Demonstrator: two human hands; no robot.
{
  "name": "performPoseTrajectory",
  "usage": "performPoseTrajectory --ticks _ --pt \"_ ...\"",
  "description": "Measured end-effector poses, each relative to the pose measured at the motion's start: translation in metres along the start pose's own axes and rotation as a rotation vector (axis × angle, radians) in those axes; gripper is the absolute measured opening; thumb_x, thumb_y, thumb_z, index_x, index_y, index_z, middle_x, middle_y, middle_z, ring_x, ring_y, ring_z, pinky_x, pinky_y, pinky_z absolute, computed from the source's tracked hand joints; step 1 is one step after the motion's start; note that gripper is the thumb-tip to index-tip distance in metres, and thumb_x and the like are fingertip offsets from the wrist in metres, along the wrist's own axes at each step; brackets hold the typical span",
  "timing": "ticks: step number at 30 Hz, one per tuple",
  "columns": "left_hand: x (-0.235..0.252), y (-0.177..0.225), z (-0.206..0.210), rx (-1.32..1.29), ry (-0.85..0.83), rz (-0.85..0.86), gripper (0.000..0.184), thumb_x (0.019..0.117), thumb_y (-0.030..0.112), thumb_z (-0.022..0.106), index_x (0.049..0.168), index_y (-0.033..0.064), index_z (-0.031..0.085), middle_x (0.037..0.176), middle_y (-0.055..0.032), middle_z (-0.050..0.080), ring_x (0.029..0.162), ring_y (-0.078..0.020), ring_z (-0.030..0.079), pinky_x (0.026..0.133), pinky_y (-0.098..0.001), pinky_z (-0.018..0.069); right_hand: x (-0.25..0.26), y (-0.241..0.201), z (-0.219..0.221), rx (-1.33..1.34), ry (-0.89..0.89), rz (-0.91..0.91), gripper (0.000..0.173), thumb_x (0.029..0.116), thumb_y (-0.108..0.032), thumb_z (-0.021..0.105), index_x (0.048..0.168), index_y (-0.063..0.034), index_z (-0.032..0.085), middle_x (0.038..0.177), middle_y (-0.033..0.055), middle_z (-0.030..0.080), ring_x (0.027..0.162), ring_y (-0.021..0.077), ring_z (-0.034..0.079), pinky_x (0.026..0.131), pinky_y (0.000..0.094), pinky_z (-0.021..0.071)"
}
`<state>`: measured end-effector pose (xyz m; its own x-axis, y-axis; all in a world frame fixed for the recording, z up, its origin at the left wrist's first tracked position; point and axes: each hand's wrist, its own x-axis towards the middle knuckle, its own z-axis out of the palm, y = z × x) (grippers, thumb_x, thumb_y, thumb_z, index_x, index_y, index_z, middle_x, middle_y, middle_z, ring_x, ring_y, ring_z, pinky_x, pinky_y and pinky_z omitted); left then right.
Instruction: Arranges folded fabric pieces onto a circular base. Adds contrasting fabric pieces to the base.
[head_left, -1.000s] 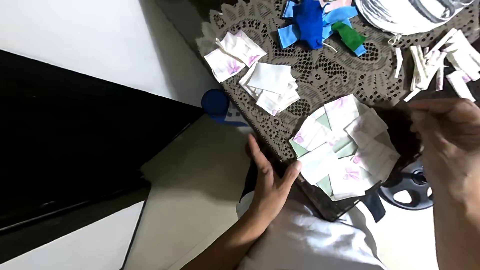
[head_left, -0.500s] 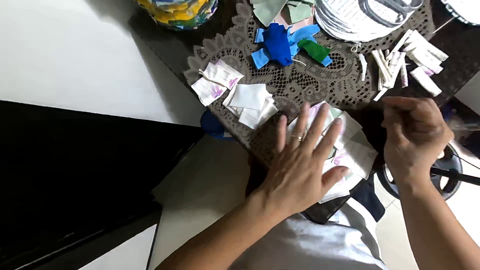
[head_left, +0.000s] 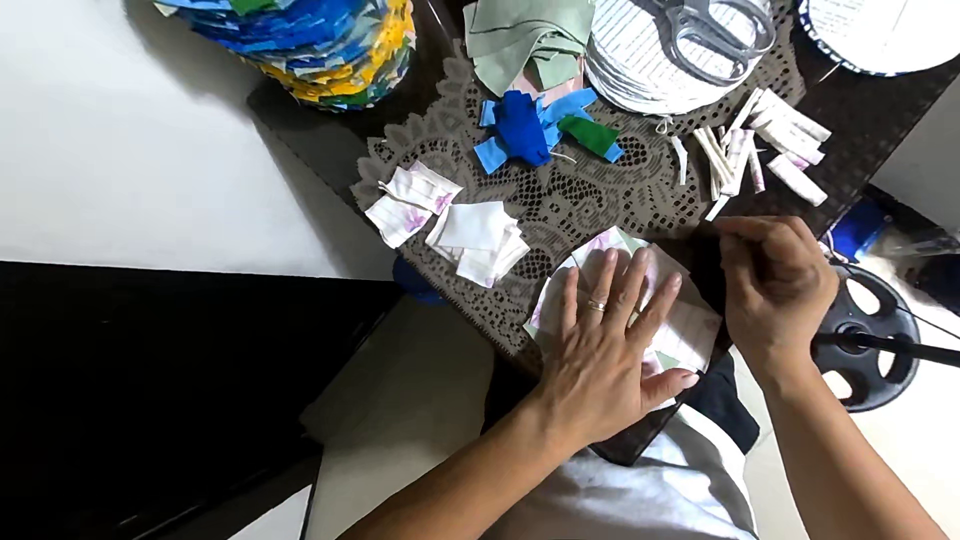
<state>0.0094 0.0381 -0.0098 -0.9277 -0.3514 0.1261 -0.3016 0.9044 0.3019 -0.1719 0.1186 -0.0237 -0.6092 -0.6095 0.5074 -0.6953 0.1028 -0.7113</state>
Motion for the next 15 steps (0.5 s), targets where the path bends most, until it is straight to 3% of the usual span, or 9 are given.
performPoseTrajectory --ticks 2,5,8,15 --pt "-0.0014 0.001 -0.0058 -0.024 -0.006 0.043 0.081 0.0993 0.071 0.029 0.159 0.018 0.04 0.165 -0.0162 0.033 0.154 -0.0409 0.025 0.116 -0.0739 0.0116 -0.0004 0.0001 0.0008 0.009 0.008 -0.001 0.021 0.0987 -0.005 0.056 0.108 0.004 0.073 0.101 0.0141 0.066 0.089 0.0078 0.063 0.079 0.0164 0.0504" --pt "-0.0038 0.0011 -0.008 -0.053 -0.058 0.152 0.082 0.0932 0.074 0.042 0.154 0.0192 0.048 0.162 -0.0139 0.039 0.152 -0.04 0.03 0.115 -0.0751 0.0143 -0.0007 0.0 0.0005 0.006 0.007 0.002 0.021 0.0992 -0.006 0.056 0.108 0.0028 0.073 0.102 0.0133 0.067 0.089 0.0078 0.063 0.079 0.0171 0.0509" --pt "-0.0028 -0.0032 -0.0065 -0.037 -0.129 0.153 0.088 0.0865 0.079 0.047 0.153 0.021 0.049 0.162 -0.0149 0.039 0.151 -0.041 0.032 0.114 -0.0753 0.016 -0.0008 0.001 0.0015 0.007 0.007 -0.002 0.022 0.0999 -0.008 0.056 0.108 0.0015 0.074 0.102 0.012 0.067 0.087 0.0068 0.062 0.077 0.0175 0.0507" --pt "-0.0013 -0.0051 -0.0086 -0.049 -0.125 0.15 0.089 0.0825 0.077 0.058 0.153 0.0223 0.049 0.163 -0.0148 0.039 0.151 -0.0396 0.032 0.117 -0.0714 0.0183 -0.0024 0.0022 0.0034 0.005 0.0 0.003 0.026 0.1005 -0.012 0.054 0.104 0.0051 0.073 0.098 0.0159 0.068 0.084 0.0082 0.062 0.073 0.0181 0.0503"
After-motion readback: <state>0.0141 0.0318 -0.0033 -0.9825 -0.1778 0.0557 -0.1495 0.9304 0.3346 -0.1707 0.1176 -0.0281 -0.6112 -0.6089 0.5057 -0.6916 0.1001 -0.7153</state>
